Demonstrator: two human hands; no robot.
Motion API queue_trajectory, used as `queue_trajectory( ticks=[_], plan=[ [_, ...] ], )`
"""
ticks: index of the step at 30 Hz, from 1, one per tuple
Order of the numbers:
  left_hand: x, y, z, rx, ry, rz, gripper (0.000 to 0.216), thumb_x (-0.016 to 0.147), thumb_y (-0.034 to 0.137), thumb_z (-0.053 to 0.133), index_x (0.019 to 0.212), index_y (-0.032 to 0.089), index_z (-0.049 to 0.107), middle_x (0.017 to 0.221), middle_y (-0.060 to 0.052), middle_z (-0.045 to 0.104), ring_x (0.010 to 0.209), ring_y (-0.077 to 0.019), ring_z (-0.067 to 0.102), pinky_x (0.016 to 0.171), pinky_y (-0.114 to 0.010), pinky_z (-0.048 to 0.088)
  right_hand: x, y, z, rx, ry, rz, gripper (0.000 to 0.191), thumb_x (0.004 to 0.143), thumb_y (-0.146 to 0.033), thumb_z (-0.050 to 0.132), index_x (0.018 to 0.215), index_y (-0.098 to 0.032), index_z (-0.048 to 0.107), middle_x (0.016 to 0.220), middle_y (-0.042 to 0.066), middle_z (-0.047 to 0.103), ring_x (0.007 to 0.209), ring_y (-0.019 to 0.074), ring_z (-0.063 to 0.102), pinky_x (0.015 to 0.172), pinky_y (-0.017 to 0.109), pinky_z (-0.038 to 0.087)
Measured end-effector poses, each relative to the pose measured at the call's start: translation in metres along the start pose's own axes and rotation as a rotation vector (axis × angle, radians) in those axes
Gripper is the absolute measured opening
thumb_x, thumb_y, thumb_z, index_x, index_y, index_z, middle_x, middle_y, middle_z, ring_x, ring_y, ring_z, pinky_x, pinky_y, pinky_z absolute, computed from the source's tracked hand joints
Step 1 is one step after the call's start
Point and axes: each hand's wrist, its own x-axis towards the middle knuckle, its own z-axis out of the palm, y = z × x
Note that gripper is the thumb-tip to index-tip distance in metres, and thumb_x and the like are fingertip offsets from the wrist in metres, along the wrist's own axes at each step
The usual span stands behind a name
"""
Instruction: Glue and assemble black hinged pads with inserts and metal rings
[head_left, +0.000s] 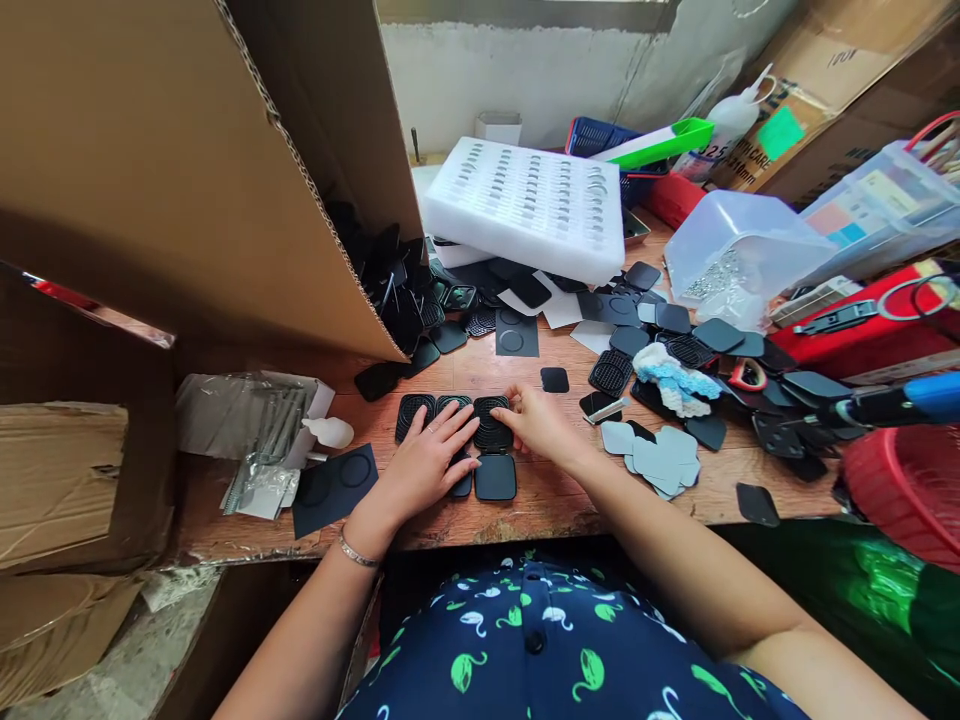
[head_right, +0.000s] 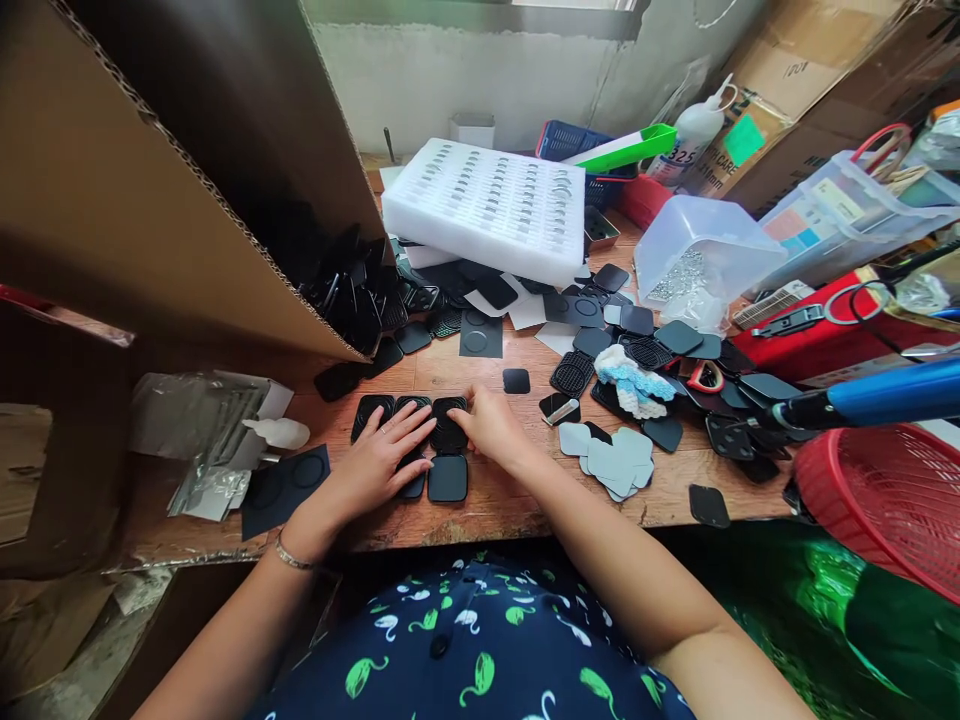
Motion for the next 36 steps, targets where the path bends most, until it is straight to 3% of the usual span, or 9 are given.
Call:
queue_trajectory(
  ticks=[7, 10, 14, 17, 21, 26, 30, 33, 36],
  plan=[
    [-0.004, 0.009, -0.004, -0.087, 0.048, 0.008, 0.056, 0.096, 0.042, 0.057, 0.149, 0.025, 0.045, 0.159, -0.013, 0.039, 0.152, -0.0306, 0.027, 0.123, -0.063, 0.010, 0.014, -0.012, -0.012, -0.310, 0.167, -0.184, 0.023, 0.077, -0.023, 0.079, 0.083, -0.019, 0.057, 0.065, 0.002, 0.060, 0.062, 0.0172, 0.060, 0.055, 0.025, 0.041],
    [-0.007, 0.018, -0.007, -0.154, 0.059, -0.001, 0.057, 0.096, 0.040, 0.057, 0.150, 0.026, 0.043, 0.159, -0.013, 0.037, 0.153, -0.0286, 0.025, 0.124, -0.061, 0.009, 0.053, -0.043, -0.012, -0.093, 0.218, -0.134, 0.023, 0.078, -0.026, 0.079, 0.082, -0.019, 0.057, 0.069, 0.001, 0.061, 0.070, 0.0169, 0.062, 0.060, 0.024, 0.044],
    [-0.009, 0.034, -0.009, -0.331, 0.090, -0.022, 0.055, 0.096, 0.039, 0.059, 0.149, 0.029, 0.046, 0.159, -0.011, 0.039, 0.152, -0.0270, 0.027, 0.125, -0.059, 0.011, 0.114, -0.091, 0.006, 0.249, 0.160, 0.007, 0.023, 0.090, -0.032, 0.068, 0.081, -0.017, 0.052, 0.066, 0.000, 0.060, 0.048, 0.0105, 0.055, 0.048, 0.022, 0.042],
    [-0.012, 0.043, -0.009, -0.507, 0.163, -0.059, 0.052, 0.094, 0.035, 0.061, 0.145, 0.029, 0.052, 0.156, -0.010, 0.043, 0.150, -0.0258, 0.033, 0.125, -0.055, 0.015, 0.130, -0.108, 0.016, 0.348, 0.180, 0.034, 0.027, 0.094, -0.023, 0.058, 0.070, -0.018, 0.047, 0.058, 0.000, 0.056, 0.040, 0.0065, 0.048, 0.042, 0.019, 0.037],
    [-0.012, 0.046, -0.008, -0.821, 0.295, -0.226, 0.043, 0.091, 0.036, 0.065, 0.133, 0.023, 0.064, 0.147, -0.011, 0.055, 0.142, -0.0259, 0.046, 0.123, -0.047, 0.029, 0.085, -0.084, 0.010, 0.468, 0.264, 0.001, 0.021, 0.088, -0.021, 0.057, 0.071, -0.018, 0.046, 0.062, -0.001, 0.058, 0.042, 0.0069, 0.052, 0.040, 0.018, 0.038],
    [0.006, 0.058, -0.003, -1.390, 0.357, -0.479, 0.053, 0.083, 0.049, 0.075, 0.123, 0.016, 0.066, 0.130, -0.015, 0.068, 0.128, -0.0281, 0.059, 0.110, -0.041, 0.045, -0.031, -0.015, -0.004, 0.548, 0.299, -0.063, 0.021, 0.085, -0.039, 0.060, 0.085, -0.019, 0.055, 0.072, 0.002, 0.066, 0.049, 0.0137, 0.061, 0.044, 0.025, 0.048],
    [0.016, 0.086, -0.007, -1.784, 0.262, -0.475, 0.071, 0.079, 0.052, 0.077, 0.136, 0.018, 0.053, 0.138, -0.017, 0.062, 0.127, -0.0321, 0.060, 0.096, -0.041, 0.055, -0.096, 0.021, -0.014, -0.037, 0.399, -0.559, 0.011, 0.089, -0.025, 0.061, 0.097, -0.021, 0.068, 0.086, 0.008, 0.073, 0.075, 0.0203, 0.070, 0.067, 0.033, 0.058],
    [0.013, 0.100, -0.013, -1.885, 0.161, -0.489, 0.064, 0.081, 0.039, 0.079, 0.136, 0.018, 0.054, 0.132, -0.017, 0.066, 0.118, -0.0307, 0.066, 0.093, -0.040, 0.057, -0.115, 0.029, -0.026, -0.342, 0.377, -0.941, 0.034, 0.088, -0.008, 0.057, 0.115, -0.025, 0.069, 0.105, 0.009, 0.072, 0.096, 0.0219, 0.070, 0.082, 0.036, 0.058],
    [0.006, 0.101, -0.015, -1.869, 0.113, -0.501, 0.047, 0.079, 0.030, 0.081, 0.120, 0.011, 0.066, 0.115, -0.017, 0.074, 0.107, -0.0278, 0.071, 0.091, -0.035, 0.057, -0.120, 0.024, -0.035, -0.201, 0.332, -0.934, 0.045, 0.089, -0.005, 0.053, 0.129, -0.024, 0.061, 0.110, 0.009, 0.068, 0.097, 0.0190, 0.066, 0.085, 0.035, 0.056]
  ],
)
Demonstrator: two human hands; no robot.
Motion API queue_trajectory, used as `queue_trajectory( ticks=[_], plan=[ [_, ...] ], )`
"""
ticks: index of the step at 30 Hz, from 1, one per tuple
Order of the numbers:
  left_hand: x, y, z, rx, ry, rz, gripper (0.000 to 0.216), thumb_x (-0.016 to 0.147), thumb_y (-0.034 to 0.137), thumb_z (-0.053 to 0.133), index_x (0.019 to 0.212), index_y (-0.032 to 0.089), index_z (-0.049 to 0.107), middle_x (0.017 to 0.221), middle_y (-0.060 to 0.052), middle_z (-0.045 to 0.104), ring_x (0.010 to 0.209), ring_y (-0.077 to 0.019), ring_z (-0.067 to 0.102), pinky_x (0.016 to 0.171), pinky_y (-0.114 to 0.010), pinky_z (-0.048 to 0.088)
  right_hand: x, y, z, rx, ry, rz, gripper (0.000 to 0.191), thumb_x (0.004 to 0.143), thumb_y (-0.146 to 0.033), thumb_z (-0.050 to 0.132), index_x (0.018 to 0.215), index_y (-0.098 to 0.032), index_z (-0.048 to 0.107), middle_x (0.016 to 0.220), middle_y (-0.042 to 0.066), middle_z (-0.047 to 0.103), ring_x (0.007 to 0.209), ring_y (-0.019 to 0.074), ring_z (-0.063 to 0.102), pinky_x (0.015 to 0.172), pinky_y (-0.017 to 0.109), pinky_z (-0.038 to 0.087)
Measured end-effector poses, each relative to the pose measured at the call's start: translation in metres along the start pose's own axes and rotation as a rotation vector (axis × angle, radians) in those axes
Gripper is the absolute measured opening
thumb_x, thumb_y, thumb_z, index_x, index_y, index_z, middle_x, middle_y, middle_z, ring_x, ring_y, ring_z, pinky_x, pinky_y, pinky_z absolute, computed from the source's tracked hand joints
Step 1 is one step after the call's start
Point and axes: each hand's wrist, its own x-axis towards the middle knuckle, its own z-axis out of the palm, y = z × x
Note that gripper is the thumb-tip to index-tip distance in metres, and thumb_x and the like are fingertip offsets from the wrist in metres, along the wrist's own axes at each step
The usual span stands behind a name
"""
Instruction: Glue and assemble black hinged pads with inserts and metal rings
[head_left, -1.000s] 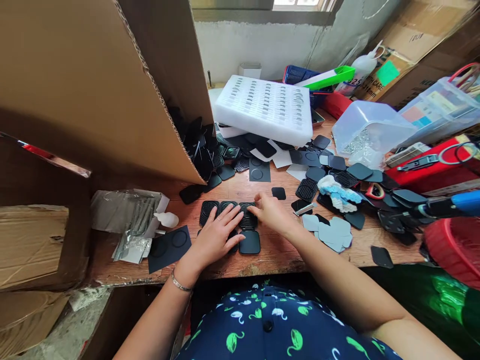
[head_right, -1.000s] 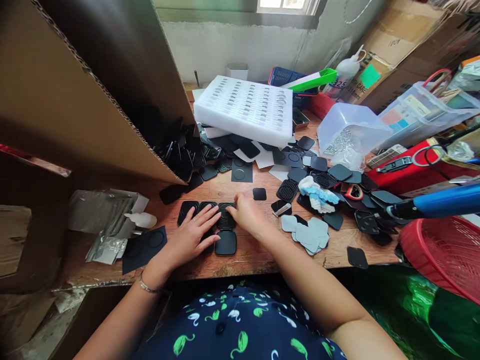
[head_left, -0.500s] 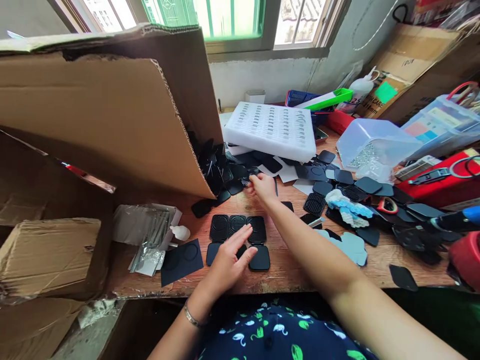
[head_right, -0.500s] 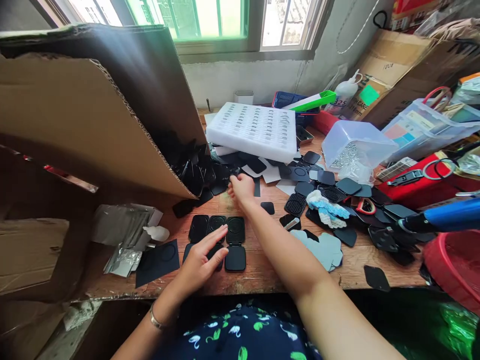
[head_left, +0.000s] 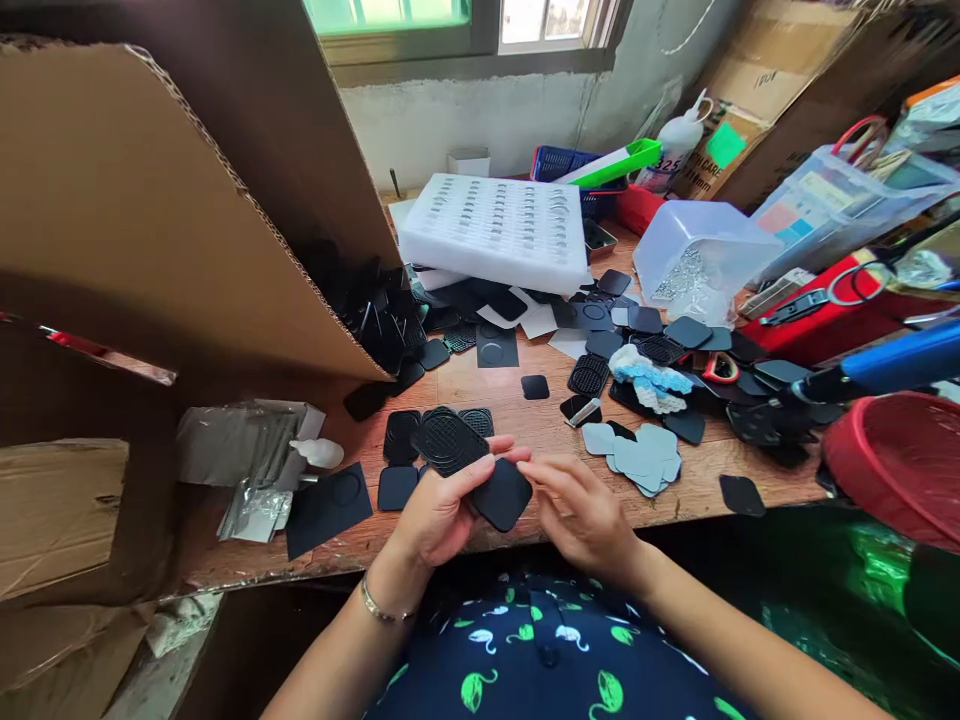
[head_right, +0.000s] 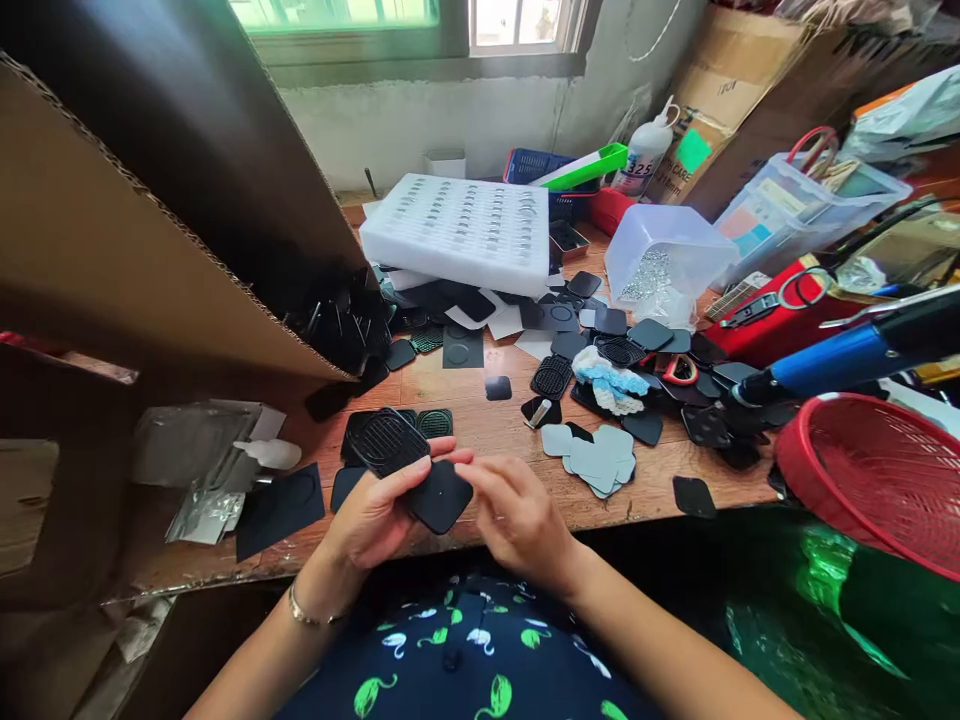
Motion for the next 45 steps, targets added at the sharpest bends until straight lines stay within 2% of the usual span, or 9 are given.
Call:
queue_trajectory(
  ticks=[3, 8, 13, 17, 21, 28, 33, 36, 45],
  plan=[
    [-0.004, -0.003, -0.006, 0.045, -0.069, -0.101, 0.041, 0.076, 0.030, 0.083, 0.109, 0.009, 0.071, 0.102, -0.017, 0.077, 0.094, -0.0282, 0.075, 0.085, -0.037, 0.061, 0.011, -0.003, 0.000, 0.294, 0.035, 0.334, 0.035, 0.093, -0.017, 0.055, 0.127, -0.021, 0.060, 0.109, 0.009, 0.065, 0.090, 0.0165, 0.063, 0.079, 0.031, 0.055],
    [-0.006, -0.019, -0.007, 0.077, -0.259, -0.286, 0.045, 0.072, 0.032, 0.087, 0.107, 0.009, 0.070, 0.093, -0.018, 0.078, 0.082, -0.0294, 0.077, 0.074, -0.036, 0.063, 0.034, 0.004, 0.011, 0.802, -0.364, 0.879, 0.037, 0.085, -0.049, 0.068, 0.092, -0.013, 0.069, 0.073, 0.002, 0.061, 0.053, 0.0076, 0.046, 0.048, 0.022, 0.038],
    [-0.006, -0.027, -0.007, -0.040, -0.183, -0.331, 0.038, 0.085, 0.037, 0.075, 0.103, 0.004, 0.072, 0.097, -0.021, 0.077, 0.089, -0.0303, 0.077, 0.080, -0.036, 0.063, 0.040, 0.019, 0.017, 0.829, -0.234, 0.987, 0.042, 0.075, -0.053, 0.077, 0.076, -0.012, 0.065, 0.067, 0.000, 0.057, 0.052, 0.0052, 0.041, 0.045, 0.019, 0.029],
    [-0.003, -0.024, -0.007, -0.070, -0.136, -0.289, 0.028, 0.093, 0.030, 0.065, 0.101, 0.004, 0.071, 0.094, -0.020, 0.077, 0.085, -0.0293, 0.077, 0.078, -0.036, 0.064, 0.033, 0.018, 0.018, 0.846, -0.264, 1.021, 0.046, 0.078, -0.059, 0.073, 0.088, -0.015, 0.066, 0.072, -0.001, 0.058, 0.053, 0.0059, 0.045, 0.044, 0.018, 0.034],
    [0.002, -0.020, -0.004, -0.074, 0.019, -0.198, 0.027, 0.099, 0.022, 0.051, 0.103, 0.004, 0.070, 0.090, -0.018, 0.077, 0.080, -0.0252, 0.077, 0.079, -0.036, 0.064, 0.016, 0.007, 0.013, 0.656, -0.201, 0.878, 0.042, 0.090, -0.052, 0.064, 0.115, -0.018, 0.063, 0.090, 0.005, 0.064, 0.069, 0.0131, 0.062, 0.054, 0.024, 0.052],
    [0.006, -0.013, 0.003, -0.164, 0.207, -0.201, 0.038, 0.104, 0.025, 0.039, 0.120, 0.003, 0.065, 0.102, -0.017, 0.076, 0.093, -0.0235, 0.075, 0.089, -0.038, 0.062, -0.005, -0.003, 0.002, 0.015, -0.142, 0.079, 0.032, 0.093, -0.025, 0.064, 0.125, -0.022, 0.068, 0.139, 0.016, 0.054, 0.129, 0.0274, 0.054, 0.103, 0.046, 0.051],
    [0.004, -0.009, 0.008, -0.224, 0.215, -0.203, 0.043, 0.105, 0.026, 0.034, 0.128, 0.002, 0.060, 0.106, -0.019, 0.075, 0.100, -0.0254, 0.074, 0.096, -0.040, 0.059, 0.001, -0.008, -0.007, 0.134, -0.173, -0.046, 0.016, 0.094, -0.031, 0.064, 0.087, -0.021, 0.074, 0.137, 0.013, 0.061, 0.131, 0.0307, 0.052, 0.107, 0.053, 0.045],
    [0.003, -0.007, 0.007, -0.180, 0.240, -0.191, 0.044, 0.105, 0.026, 0.034, 0.127, 0.000, 0.061, 0.102, -0.020, 0.076, 0.095, -0.0250, 0.075, 0.093, -0.040, 0.060, 0.004, -0.011, -0.014, 0.373, -0.172, -0.025, 0.042, 0.098, -0.033, 0.057, 0.058, -0.019, 0.056, 0.113, 0.011, 0.074, 0.123, 0.0292, 0.058, 0.101, 0.050, 0.048],
    [0.000, -0.009, 0.002, -0.093, 0.154, -0.143, 0.039, 0.104, 0.030, 0.040, 0.117, 0.003, 0.065, 0.095, -0.018, 0.077, 0.085, -0.0244, 0.077, 0.085, -0.039, 0.062, -0.005, -0.012, -0.007, 0.292, 0.008, 0.187, 0.005, 0.090, -0.017, 0.065, 0.087, -0.021, 0.064, 0.107, 0.008, 0.075, 0.114, 0.0243, 0.063, 0.102, 0.045, 0.049]
  ],
)
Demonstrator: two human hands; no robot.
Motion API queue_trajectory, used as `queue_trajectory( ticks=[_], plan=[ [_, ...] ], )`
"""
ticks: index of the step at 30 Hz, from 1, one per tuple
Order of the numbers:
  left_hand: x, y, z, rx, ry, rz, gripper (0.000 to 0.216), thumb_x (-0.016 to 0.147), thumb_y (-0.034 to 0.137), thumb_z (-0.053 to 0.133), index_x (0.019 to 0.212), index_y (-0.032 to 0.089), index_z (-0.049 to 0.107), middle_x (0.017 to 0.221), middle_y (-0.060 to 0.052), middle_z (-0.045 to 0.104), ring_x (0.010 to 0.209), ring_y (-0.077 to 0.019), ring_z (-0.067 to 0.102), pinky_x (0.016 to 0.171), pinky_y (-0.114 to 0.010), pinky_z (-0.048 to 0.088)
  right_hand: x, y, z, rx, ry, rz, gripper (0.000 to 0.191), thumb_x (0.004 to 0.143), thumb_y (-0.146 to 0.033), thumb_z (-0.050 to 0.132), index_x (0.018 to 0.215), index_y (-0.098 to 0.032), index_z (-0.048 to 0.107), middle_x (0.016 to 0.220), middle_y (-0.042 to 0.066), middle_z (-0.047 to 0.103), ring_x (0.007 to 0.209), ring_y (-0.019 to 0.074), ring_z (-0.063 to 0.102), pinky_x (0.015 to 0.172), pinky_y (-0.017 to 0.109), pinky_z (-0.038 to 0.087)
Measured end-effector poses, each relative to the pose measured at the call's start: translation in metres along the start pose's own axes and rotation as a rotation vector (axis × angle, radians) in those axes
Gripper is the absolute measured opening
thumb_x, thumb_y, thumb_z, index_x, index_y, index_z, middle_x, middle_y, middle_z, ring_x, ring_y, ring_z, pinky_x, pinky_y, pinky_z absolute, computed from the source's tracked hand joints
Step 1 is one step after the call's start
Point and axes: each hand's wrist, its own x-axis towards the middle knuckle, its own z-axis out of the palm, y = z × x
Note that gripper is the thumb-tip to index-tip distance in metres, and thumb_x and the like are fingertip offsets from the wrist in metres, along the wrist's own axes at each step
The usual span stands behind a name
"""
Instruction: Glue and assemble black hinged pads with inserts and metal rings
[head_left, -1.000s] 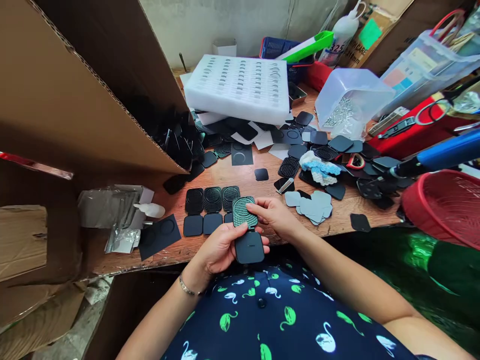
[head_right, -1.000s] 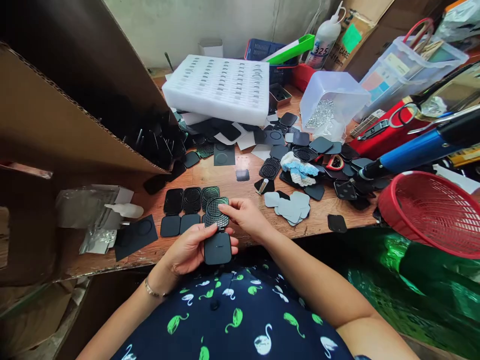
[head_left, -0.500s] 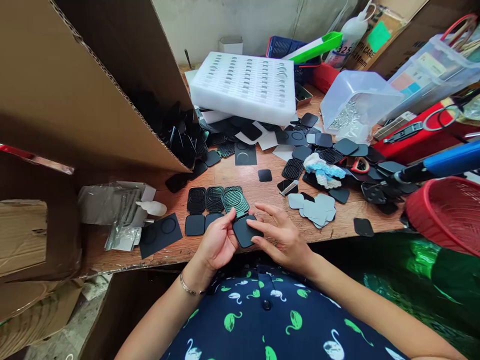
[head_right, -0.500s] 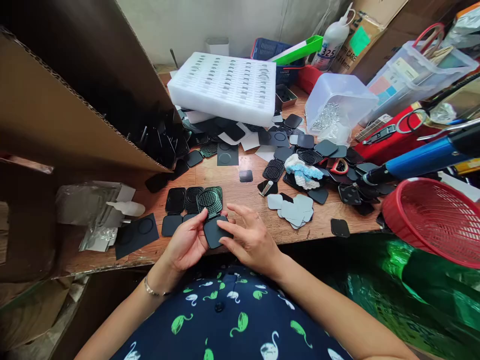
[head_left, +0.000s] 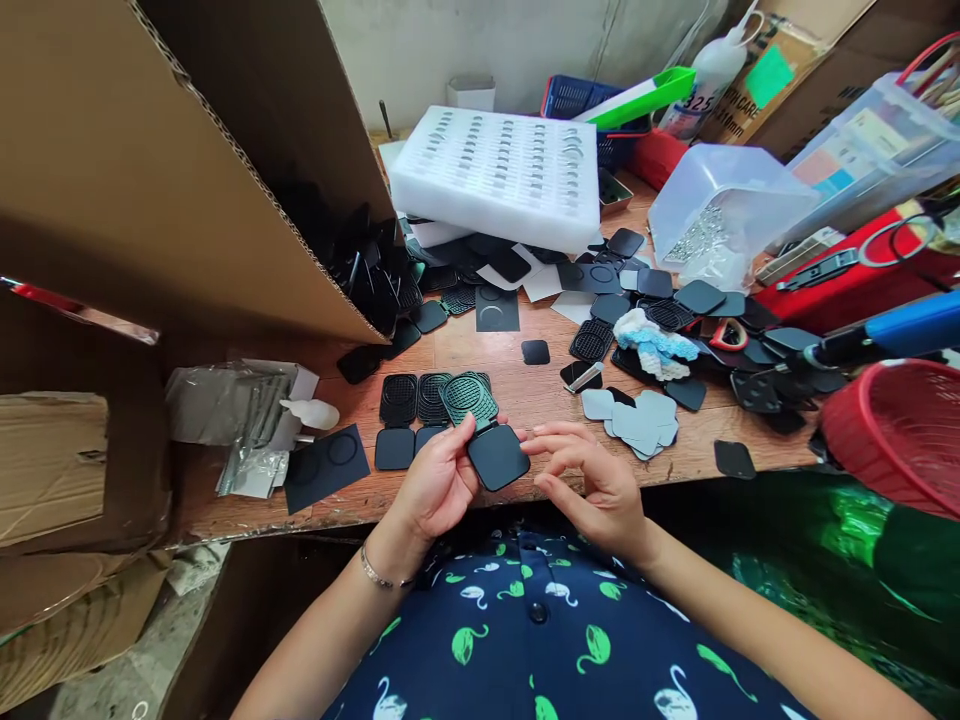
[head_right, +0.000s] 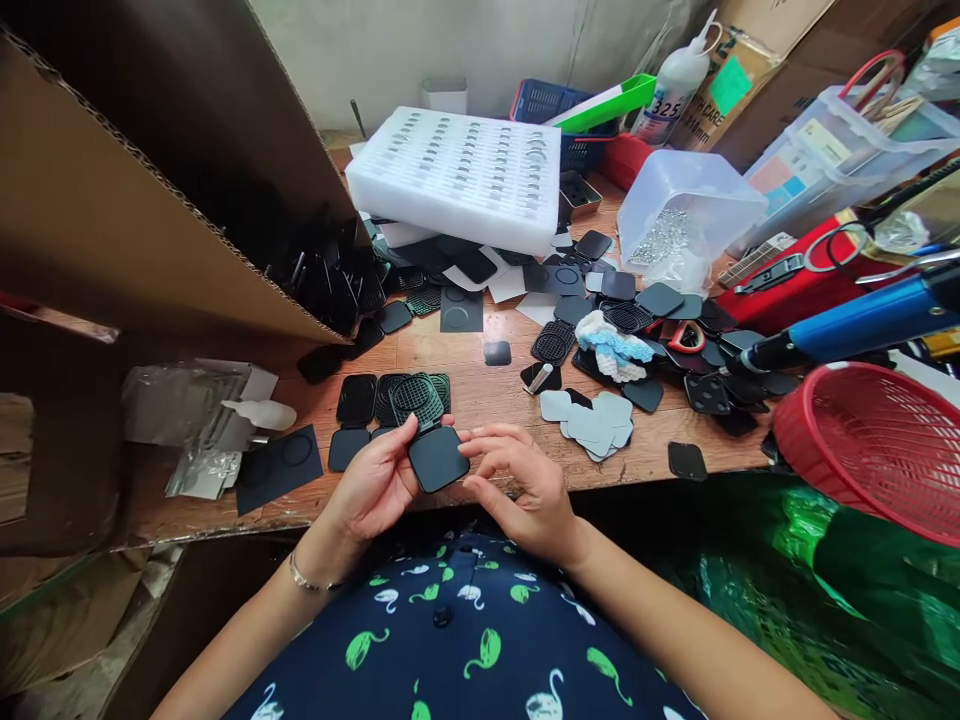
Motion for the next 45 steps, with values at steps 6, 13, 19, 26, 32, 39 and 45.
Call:
queue_trajectory(
  ticks=[6, 13, 19, 26, 32, 39, 45],
  plan=[
    [-0.001, -0.022, -0.009, 0.137, -0.272, -0.177, 0.043, 0.089, 0.043, 0.070, 0.114, 0.008, 0.066, 0.088, -0.017, 0.077, 0.083, -0.0287, 0.077, 0.083, -0.042, 0.062, 0.010, 0.008, 0.008, 0.442, -0.054, 0.756, 0.039, 0.088, -0.049, 0.067, 0.114, -0.020, 0.065, 0.097, 0.007, 0.070, 0.082, 0.0178, 0.067, 0.071, 0.031, 0.055],
    [0.003, -0.056, -0.021, 0.363, -0.225, -0.175, 0.047, 0.075, 0.051, 0.081, 0.097, 0.011, 0.070, 0.089, -0.014, 0.078, 0.081, -0.0258, 0.076, 0.077, -0.034, 0.059, 0.016, 0.016, 0.014, 0.668, 0.031, 0.851, 0.040, 0.074, -0.050, 0.080, 0.087, -0.014, 0.068, 0.081, 0.002, 0.068, 0.071, 0.0116, 0.058, 0.068, 0.024, 0.047],
    [0.008, -0.061, -0.025, 0.390, -0.246, -0.163, 0.047, 0.077, 0.054, 0.079, 0.096, 0.012, 0.072, 0.085, -0.010, 0.078, 0.080, -0.0246, 0.074, 0.076, -0.032, 0.057, 0.010, 0.009, 0.011, 0.488, -0.062, 0.680, 0.033, 0.084, -0.047, 0.070, 0.092, -0.016, 0.069, 0.081, 0.002, 0.067, 0.073, 0.0143, 0.059, 0.067, 0.026, 0.048],
    [0.004, -0.062, -0.022, 0.363, -0.195, -0.160, 0.053, 0.072, 0.053, 0.083, 0.104, 0.013, 0.070, 0.082, -0.010, 0.077, 0.081, -0.0272, 0.075, 0.077, -0.037, 0.060, 0.008, 0.002, 0.009, 0.379, -0.028, 0.661, 0.030, 0.087, -0.046, 0.067, 0.090, -0.016, 0.070, 0.079, 0.002, 0.065, 0.069, 0.0134, 0.056, 0.060, 0.024, 0.045],
    [-0.001, -0.061, -0.020, 0.396, -0.223, -0.110, 0.056, 0.069, 0.056, 0.084, 0.101, 0.013, 0.068, 0.082, -0.011, 0.077, 0.075, -0.0263, 0.075, 0.074, -0.036, 0.060, 0.014, 0.013, 0.014, 0.691, 0.032, 0.929, 0.043, 0.072, -0.054, 0.081, 0.085, -0.015, 0.069, 0.073, 0.001, 0.065, 0.057, 0.0090, 0.053, 0.049, 0.020, 0.041],
    [0.004, -0.054, -0.015, 0.431, -0.173, -0.030, 0.058, 0.071, 0.062, 0.079, 0.100, 0.013, 0.069, 0.084, -0.010, 0.077, 0.074, -0.0240, 0.073, 0.070, -0.033, 0.059, 0.017, 0.019, 0.014, 0.635, 0.001, 0.889, 0.042, 0.072, -0.049, 0.082, 0.094, -0.016, 0.068, 0.083, 0.003, 0.070, 0.066, 0.0114, 0.060, 0.052, 0.019, 0.043],
    [0.013, -0.022, -0.020, 0.681, 0.051, 0.327, 0.032, 0.075, 0.029, 0.083, 0.103, 0.017, 0.076, 0.095, -0.008, 0.078, 0.090, -0.0236, 0.072, 0.084, -0.030, 0.056, 0.043, 0.059, 0.012, 0.376, 0.084, 0.776, 0.042, 0.078, -0.035, 0.074, 0.113, -0.017, 0.061, 0.085, 0.003, 0.072, 0.078, 0.0174, 0.068, 0.072, 0.030, 0.054]
  ],
)
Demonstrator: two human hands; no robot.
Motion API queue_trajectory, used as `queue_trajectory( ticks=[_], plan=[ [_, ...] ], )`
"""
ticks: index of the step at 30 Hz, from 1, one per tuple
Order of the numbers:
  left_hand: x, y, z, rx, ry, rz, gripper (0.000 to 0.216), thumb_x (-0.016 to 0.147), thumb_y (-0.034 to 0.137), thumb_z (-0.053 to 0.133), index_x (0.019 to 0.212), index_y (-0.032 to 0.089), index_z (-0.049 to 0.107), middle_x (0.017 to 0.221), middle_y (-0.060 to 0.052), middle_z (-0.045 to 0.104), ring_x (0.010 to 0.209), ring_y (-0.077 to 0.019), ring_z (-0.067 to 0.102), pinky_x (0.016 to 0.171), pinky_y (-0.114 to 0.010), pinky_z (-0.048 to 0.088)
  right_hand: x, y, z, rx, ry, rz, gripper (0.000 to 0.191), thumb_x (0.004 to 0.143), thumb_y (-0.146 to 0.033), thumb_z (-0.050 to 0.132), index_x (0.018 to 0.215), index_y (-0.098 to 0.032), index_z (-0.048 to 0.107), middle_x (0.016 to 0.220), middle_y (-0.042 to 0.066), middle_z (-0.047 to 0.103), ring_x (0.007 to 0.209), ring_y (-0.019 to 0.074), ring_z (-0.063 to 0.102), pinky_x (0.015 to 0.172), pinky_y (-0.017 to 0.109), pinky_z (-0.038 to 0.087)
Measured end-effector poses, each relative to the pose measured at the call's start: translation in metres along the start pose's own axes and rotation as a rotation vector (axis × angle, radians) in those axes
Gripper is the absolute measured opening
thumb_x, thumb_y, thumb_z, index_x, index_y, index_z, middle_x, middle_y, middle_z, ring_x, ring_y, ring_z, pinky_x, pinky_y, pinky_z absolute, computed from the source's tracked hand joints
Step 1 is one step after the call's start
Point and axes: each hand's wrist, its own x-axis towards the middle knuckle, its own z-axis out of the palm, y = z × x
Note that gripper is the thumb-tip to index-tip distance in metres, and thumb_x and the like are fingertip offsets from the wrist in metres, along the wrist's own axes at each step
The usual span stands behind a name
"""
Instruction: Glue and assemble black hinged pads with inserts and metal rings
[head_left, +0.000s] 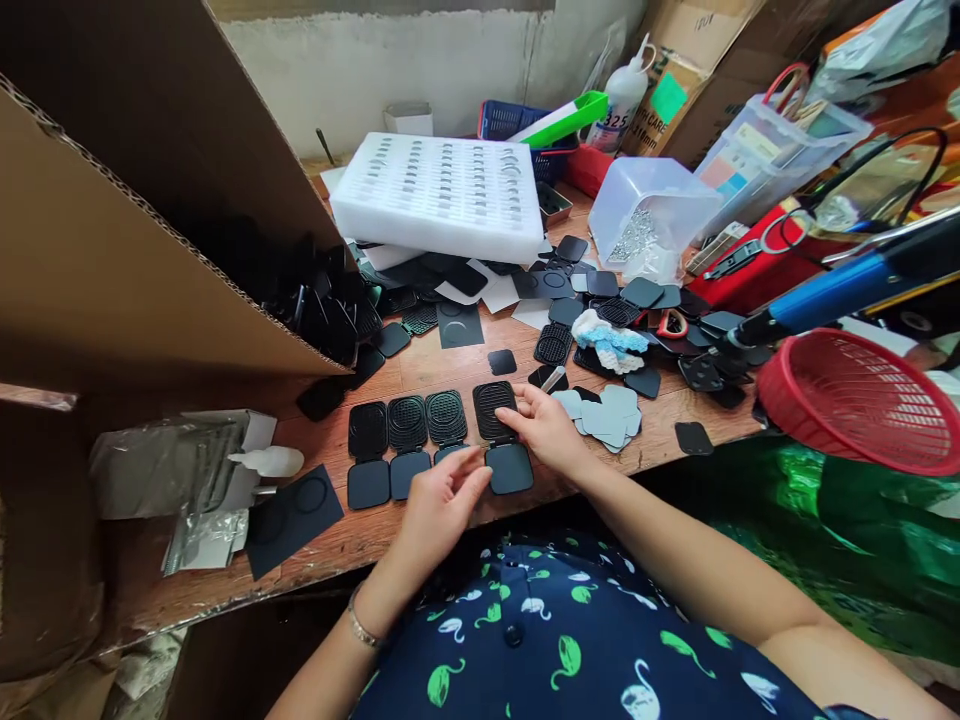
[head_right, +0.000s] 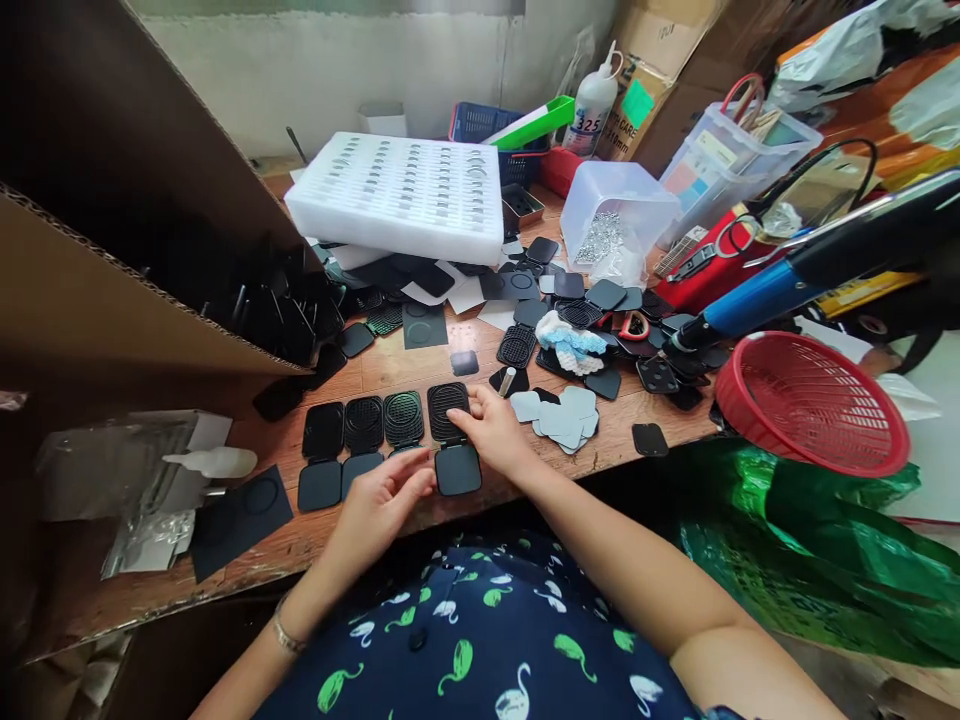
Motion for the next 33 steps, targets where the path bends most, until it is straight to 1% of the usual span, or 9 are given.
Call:
queue_trajectory(
  ticks=[3, 6, 12, 15, 19, 22, 26, 29, 33],
  plan=[
    [0.005, 0.011, -0.018, 0.077, 0.167, 0.101, 0.026, 0.073, 0.021, 0.083, 0.098, 0.020, 0.079, 0.103, -0.009, 0.077, 0.101, -0.0261, 0.071, 0.099, -0.032, 0.052, 0.019, 0.006, -0.002, -0.344, 0.116, -0.080, 0.045, 0.079, -0.026, 0.070, 0.122, -0.016, 0.061, 0.070, -0.001, 0.065, 0.072, 0.0178, 0.064, 0.073, 0.032, 0.052],
    [0.008, 0.016, -0.031, 0.152, 0.180, 0.190, 0.026, 0.075, 0.020, 0.081, 0.100, 0.022, 0.079, 0.109, -0.009, 0.076, 0.111, -0.0286, 0.068, 0.110, -0.037, 0.046, 0.024, 0.010, 0.001, -0.611, 0.183, -0.189, 0.045, 0.083, -0.026, 0.067, 0.127, -0.016, 0.060, 0.059, -0.005, 0.055, 0.061, 0.0169, 0.055, 0.069, 0.033, 0.047],
    [0.023, 0.001, -0.028, 0.482, -0.091, 0.408, 0.032, 0.085, 0.023, 0.070, 0.117, 0.023, 0.074, 0.136, -0.011, 0.065, 0.137, -0.0307, 0.051, 0.124, -0.050, 0.029, 0.023, 0.011, 0.010, -0.721, 0.247, -0.265, 0.046, 0.085, -0.021, 0.064, 0.130, -0.012, 0.057, 0.071, 0.002, 0.063, 0.069, 0.0198, 0.060, 0.071, 0.034, 0.049],
    [0.031, -0.007, -0.018, 0.685, -0.227, 0.513, 0.038, 0.090, 0.027, 0.063, 0.128, 0.023, 0.068, 0.145, -0.013, 0.057, 0.144, -0.0321, 0.042, 0.123, -0.057, 0.025, 0.013, 0.014, 0.006, -0.740, 0.224, -0.402, 0.038, 0.090, -0.020, 0.058, 0.128, -0.012, 0.057, 0.092, 0.011, 0.069, 0.083, 0.0220, 0.065, 0.080, 0.037, 0.053],
    [0.039, -0.014, -0.014, 0.857, -0.307, 0.612, 0.042, 0.094, 0.030, 0.057, 0.135, 0.022, 0.062, 0.148, -0.015, 0.053, 0.144, -0.0340, 0.041, 0.121, -0.063, 0.026, -0.023, 0.027, -0.021, -0.873, 0.180, -0.698, 0.025, 0.097, -0.016, 0.048, 0.117, -0.018, 0.063, 0.112, 0.013, 0.068, 0.104, 0.0221, 0.064, 0.091, 0.037, 0.053],
    [0.047, -0.012, -0.013, 0.980, -0.307, 0.676, 0.042, 0.097, 0.031, 0.051, 0.137, 0.020, 0.060, 0.147, -0.016, 0.054, 0.143, -0.0337, 0.043, 0.119, -0.062, 0.031, -0.051, 0.038, -0.055, -0.976, 0.324, -0.754, 0.024, 0.097, -0.017, 0.051, 0.116, -0.019, 0.064, 0.109, 0.012, 0.068, 0.103, 0.0227, 0.064, 0.092, 0.039, 0.052],
    [0.067, 0.004, 0.009, 1.194, -0.355, 0.706, 0.043, 0.097, 0.028, 0.052, 0.138, 0.017, 0.058, 0.148, -0.017, 0.052, 0.144, -0.0332, 0.042, 0.118, -0.058, 0.034, -0.061, 0.044, -0.096, -1.193, 0.546, -0.625, 0.034, 0.094, -0.031, 0.061, 0.125, -0.018, 0.063, 0.122, 0.016, 0.062, 0.116, 0.0300, 0.057, 0.098, 0.047, 0.047],
    [0.084, 0.018, 0.039, 1.408, -0.404, 0.630, 0.050, 0.094, 0.024, 0.056, 0.142, 0.010, 0.052, 0.153, -0.018, 0.047, 0.147, -0.0350, 0.036, 0.119, -0.060, 0.032, -0.052, 0.043, -0.109, -1.355, 0.518, -0.615, 0.034, 0.095, -0.035, 0.062, 0.126, -0.020, 0.065, 0.131, 0.014, 0.062, 0.121, 0.0295, 0.054, 0.101, 0.045, 0.042],
    [0.096, 0.026, 0.068, 1.589, -0.418, 0.598, 0.056, 0.097, 0.030, 0.054, 0.147, 0.008, 0.045, 0.158, -0.016, 0.039, 0.149, -0.0332, 0.033, 0.122, -0.059, 0.028, -0.040, 0.042, -0.115, -1.410, 0.527, -0.616, 0.033, 0.098, -0.034, 0.059, 0.126, -0.019, 0.067, 0.132, 0.012, 0.064, 0.122, 0.0268, 0.054, 0.104, 0.042, 0.037]
  ],
)
